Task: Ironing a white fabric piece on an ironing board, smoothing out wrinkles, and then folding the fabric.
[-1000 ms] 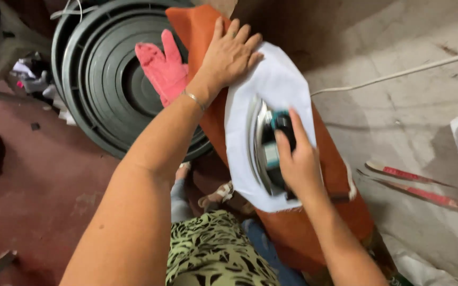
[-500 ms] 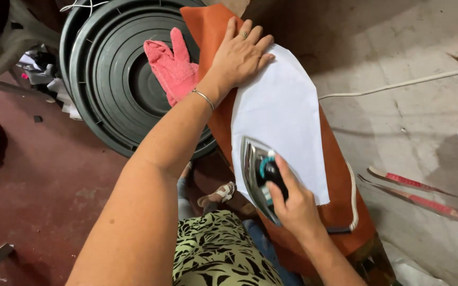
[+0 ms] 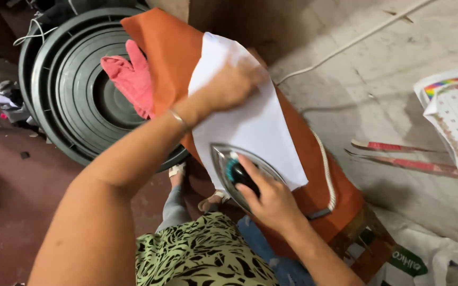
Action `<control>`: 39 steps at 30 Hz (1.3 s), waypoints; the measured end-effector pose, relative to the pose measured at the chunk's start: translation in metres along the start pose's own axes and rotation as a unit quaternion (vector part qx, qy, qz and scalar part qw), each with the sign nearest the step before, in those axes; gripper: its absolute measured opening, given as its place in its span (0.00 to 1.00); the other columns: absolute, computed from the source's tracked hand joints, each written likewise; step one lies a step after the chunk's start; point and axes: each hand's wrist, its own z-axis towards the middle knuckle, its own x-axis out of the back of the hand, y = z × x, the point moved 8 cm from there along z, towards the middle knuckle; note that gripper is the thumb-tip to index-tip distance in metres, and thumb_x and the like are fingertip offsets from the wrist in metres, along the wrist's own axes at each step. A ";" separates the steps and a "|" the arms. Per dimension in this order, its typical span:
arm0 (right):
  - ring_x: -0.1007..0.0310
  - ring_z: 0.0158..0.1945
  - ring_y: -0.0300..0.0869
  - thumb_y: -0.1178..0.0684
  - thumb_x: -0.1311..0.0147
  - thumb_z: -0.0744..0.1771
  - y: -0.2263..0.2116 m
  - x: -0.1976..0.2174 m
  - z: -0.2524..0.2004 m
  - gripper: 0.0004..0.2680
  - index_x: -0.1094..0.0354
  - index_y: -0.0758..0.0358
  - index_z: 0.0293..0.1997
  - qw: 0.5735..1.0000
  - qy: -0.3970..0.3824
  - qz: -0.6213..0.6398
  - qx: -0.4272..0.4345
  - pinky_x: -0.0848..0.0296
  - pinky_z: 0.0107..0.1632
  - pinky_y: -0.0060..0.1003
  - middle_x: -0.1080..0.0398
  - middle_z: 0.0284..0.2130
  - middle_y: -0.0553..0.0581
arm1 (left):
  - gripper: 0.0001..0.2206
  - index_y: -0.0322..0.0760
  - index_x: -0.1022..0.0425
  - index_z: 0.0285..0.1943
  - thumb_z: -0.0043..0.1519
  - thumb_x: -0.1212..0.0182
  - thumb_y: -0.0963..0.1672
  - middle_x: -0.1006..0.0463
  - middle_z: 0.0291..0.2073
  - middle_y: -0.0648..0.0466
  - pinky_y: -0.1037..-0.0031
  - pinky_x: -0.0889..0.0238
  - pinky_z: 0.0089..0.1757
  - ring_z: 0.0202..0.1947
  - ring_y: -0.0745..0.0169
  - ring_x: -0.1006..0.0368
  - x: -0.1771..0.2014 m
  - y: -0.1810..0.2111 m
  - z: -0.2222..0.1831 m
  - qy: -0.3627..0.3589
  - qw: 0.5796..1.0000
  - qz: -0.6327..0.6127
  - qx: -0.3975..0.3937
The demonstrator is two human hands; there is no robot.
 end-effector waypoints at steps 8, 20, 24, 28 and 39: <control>0.23 0.49 0.38 0.41 0.48 0.67 0.081 0.056 -0.071 0.23 0.41 0.42 0.72 0.967 0.142 0.095 -0.191 0.26 0.47 0.33 0.26 0.58 0.52 | 0.14 0.49 0.23 0.44 0.56 0.36 0.53 0.29 0.43 0.55 0.46 0.48 0.50 0.49 0.49 0.35 -0.032 0.060 0.057 -0.002 0.999 0.005 -0.054; 0.42 0.15 0.33 0.43 0.51 0.68 0.068 0.064 -0.059 0.23 0.45 0.46 0.73 0.968 0.139 0.114 -0.174 0.30 0.28 0.30 0.26 0.59 0.52 | 0.09 0.41 0.26 0.43 0.59 0.43 0.47 0.28 0.42 0.49 0.52 0.45 0.45 0.48 0.46 0.36 -0.035 0.042 0.073 -0.123 0.991 -0.043 -0.027; 0.51 0.15 0.33 0.43 0.51 0.68 0.072 0.056 -0.060 0.22 0.45 0.45 0.73 0.973 0.126 0.107 -0.162 0.38 0.23 0.30 0.22 0.53 0.50 | 0.08 0.41 0.21 0.40 0.58 0.35 0.47 0.31 0.43 0.51 0.53 0.47 0.45 0.48 0.47 0.38 -0.032 0.042 0.063 -0.142 0.987 -0.066 -0.033; 0.31 0.66 0.47 0.45 0.49 0.68 0.069 0.066 -0.056 0.22 0.44 0.49 0.72 0.975 0.143 0.111 -0.132 0.31 0.64 0.33 0.37 0.67 0.62 | 0.07 0.41 0.23 0.43 0.62 0.44 0.44 0.31 0.44 0.48 0.50 0.49 0.47 0.49 0.45 0.39 -0.035 0.042 0.079 -0.145 0.987 -0.064 -0.024; 0.26 0.30 0.37 0.42 0.53 0.68 0.082 0.051 -0.047 0.23 0.48 0.46 0.75 0.975 0.112 0.093 -0.166 0.27 0.36 0.35 0.29 0.62 0.53 | 0.27 0.22 0.32 0.69 0.76 0.49 0.53 0.39 0.67 0.23 0.28 0.73 0.61 0.69 0.18 0.50 0.026 -0.031 0.007 0.111 0.992 -0.038 0.048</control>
